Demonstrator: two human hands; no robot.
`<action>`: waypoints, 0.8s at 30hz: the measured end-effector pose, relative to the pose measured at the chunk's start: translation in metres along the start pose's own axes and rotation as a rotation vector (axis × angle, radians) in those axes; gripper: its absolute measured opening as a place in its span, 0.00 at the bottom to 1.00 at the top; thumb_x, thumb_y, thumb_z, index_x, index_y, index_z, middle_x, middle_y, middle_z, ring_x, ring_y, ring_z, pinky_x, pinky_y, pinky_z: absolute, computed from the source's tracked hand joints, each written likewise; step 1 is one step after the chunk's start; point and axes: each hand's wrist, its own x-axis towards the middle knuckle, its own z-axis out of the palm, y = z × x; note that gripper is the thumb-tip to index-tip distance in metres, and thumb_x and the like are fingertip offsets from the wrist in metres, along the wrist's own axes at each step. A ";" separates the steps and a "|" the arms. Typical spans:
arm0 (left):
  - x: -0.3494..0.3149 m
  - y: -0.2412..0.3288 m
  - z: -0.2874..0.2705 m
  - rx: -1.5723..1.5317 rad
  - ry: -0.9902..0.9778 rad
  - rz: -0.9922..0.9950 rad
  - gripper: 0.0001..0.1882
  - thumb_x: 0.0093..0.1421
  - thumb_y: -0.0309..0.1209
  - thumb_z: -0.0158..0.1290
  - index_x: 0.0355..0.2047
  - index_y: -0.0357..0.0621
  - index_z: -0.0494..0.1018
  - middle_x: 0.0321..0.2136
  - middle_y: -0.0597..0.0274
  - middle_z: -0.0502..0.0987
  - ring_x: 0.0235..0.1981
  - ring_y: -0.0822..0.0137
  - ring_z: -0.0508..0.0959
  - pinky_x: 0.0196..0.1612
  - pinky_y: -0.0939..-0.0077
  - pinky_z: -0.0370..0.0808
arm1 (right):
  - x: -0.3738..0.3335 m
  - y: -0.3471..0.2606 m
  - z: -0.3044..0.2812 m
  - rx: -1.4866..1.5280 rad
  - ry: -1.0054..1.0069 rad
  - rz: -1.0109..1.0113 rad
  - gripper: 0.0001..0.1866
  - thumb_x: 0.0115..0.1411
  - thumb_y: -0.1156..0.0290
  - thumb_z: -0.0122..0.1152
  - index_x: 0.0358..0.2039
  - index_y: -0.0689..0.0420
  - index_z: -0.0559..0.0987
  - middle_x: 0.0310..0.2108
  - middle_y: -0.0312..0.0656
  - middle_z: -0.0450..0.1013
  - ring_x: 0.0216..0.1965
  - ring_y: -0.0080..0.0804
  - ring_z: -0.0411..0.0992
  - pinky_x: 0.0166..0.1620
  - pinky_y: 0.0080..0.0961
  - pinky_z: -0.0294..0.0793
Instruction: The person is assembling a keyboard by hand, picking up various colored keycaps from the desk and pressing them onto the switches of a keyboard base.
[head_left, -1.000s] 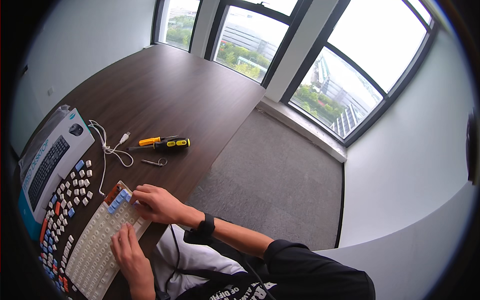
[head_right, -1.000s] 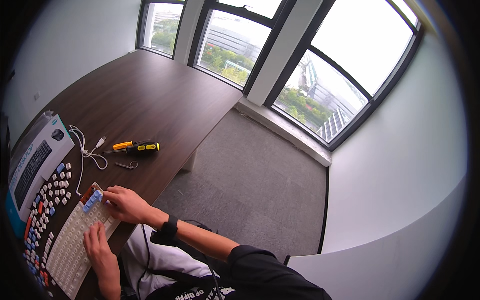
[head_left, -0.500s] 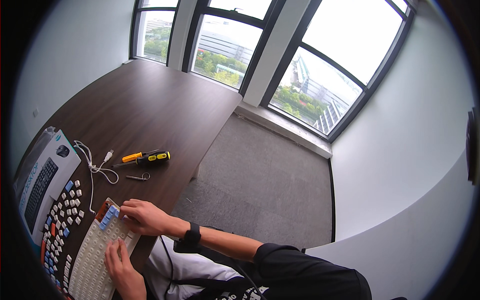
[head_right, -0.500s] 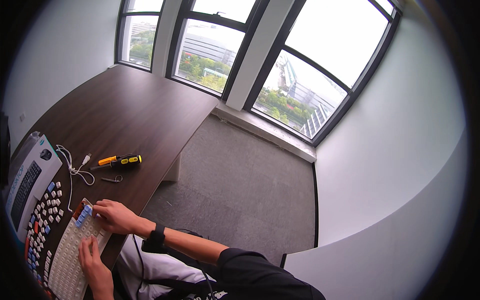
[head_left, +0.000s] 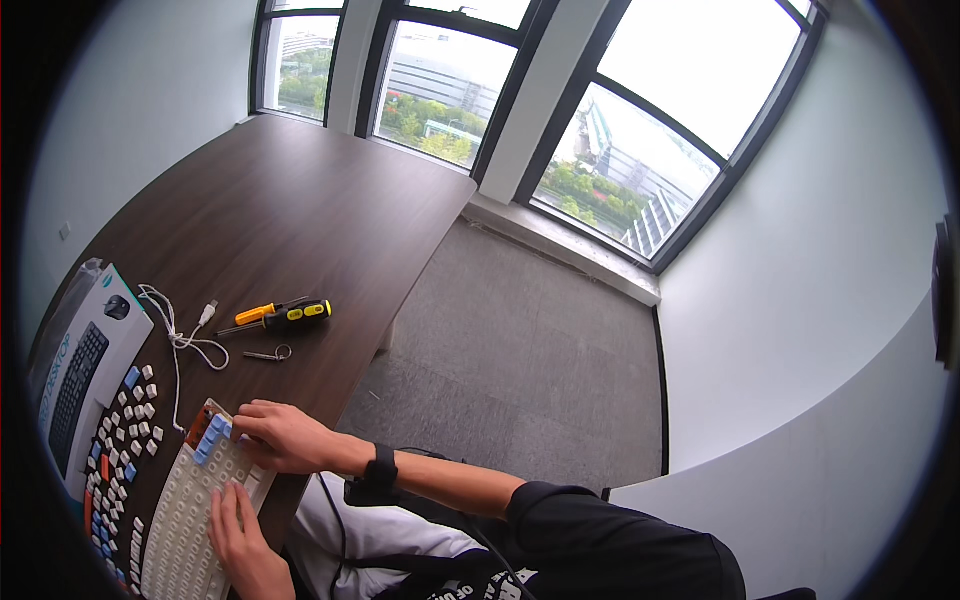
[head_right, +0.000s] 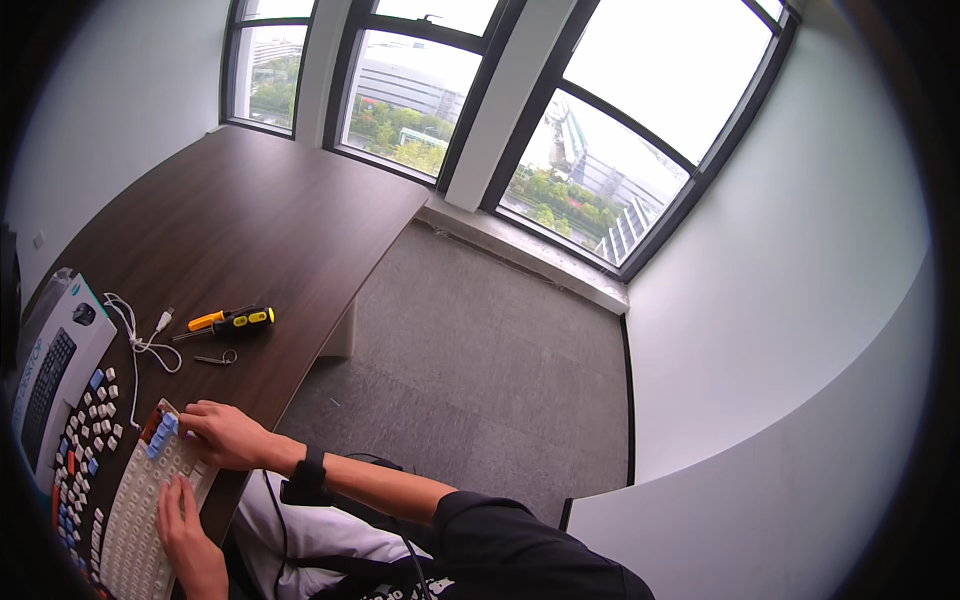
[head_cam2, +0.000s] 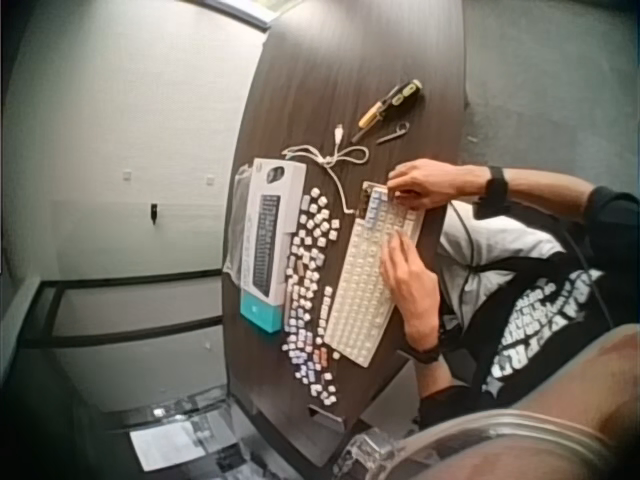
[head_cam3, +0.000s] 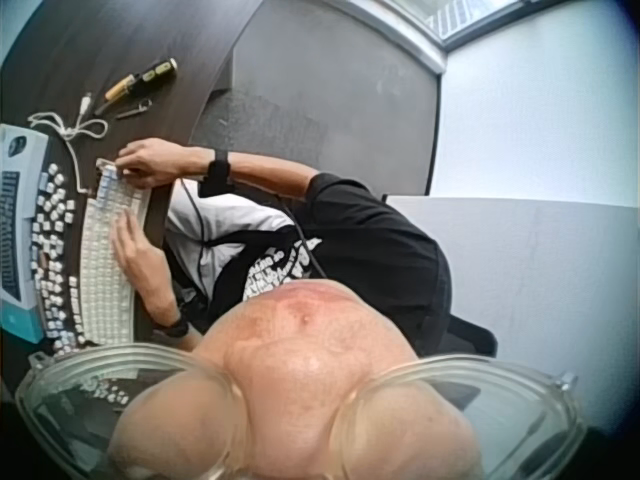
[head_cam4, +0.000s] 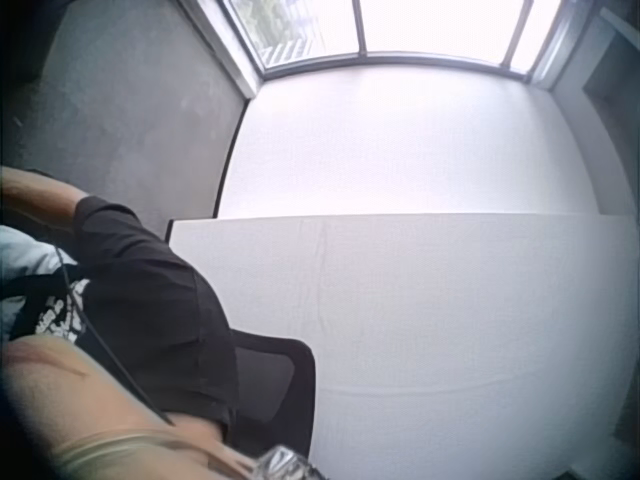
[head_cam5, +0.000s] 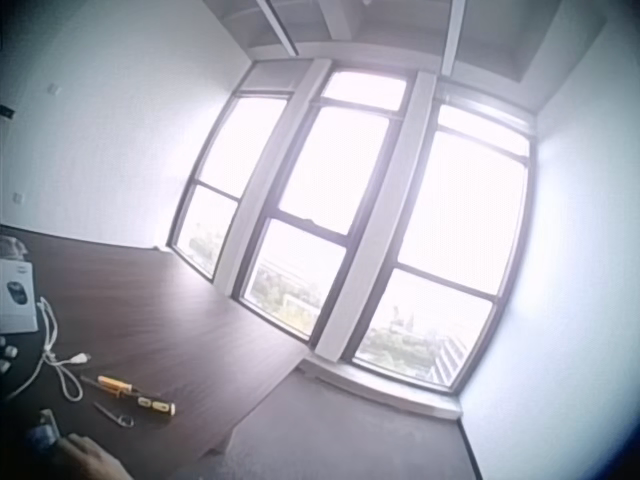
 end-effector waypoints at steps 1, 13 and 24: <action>-0.003 0.000 -0.004 -0.002 -0.003 0.000 0.28 0.57 0.14 0.43 0.60 0.27 0.72 0.62 0.41 0.71 0.66 0.39 0.67 0.69 0.50 0.62 | 0.000 0.000 0.002 0.007 -0.006 -0.002 0.07 0.60 0.75 0.59 0.38 0.61 0.75 0.35 0.48 0.71 0.41 0.51 0.71 0.44 0.44 0.73; 0.002 -0.012 -0.037 -0.048 0.087 -0.007 0.21 0.57 0.17 0.51 0.51 0.37 0.80 0.51 0.53 0.78 0.55 0.51 0.76 0.57 0.59 0.74 | 0.008 -0.009 -0.012 0.054 -0.056 0.131 0.08 0.63 0.82 0.57 0.42 0.63 0.81 0.29 0.41 0.70 0.26 0.27 0.72 0.31 0.25 0.71; -0.005 -0.019 -0.024 -0.045 0.072 -0.057 0.32 0.53 0.13 0.48 0.58 0.47 0.79 0.45 0.58 0.74 0.50 0.53 0.75 0.53 0.59 0.75 | 0.013 -0.021 -0.004 -0.018 -0.103 0.195 0.07 0.63 0.80 0.60 0.42 0.62 0.81 0.30 0.41 0.72 0.24 0.27 0.72 0.30 0.24 0.72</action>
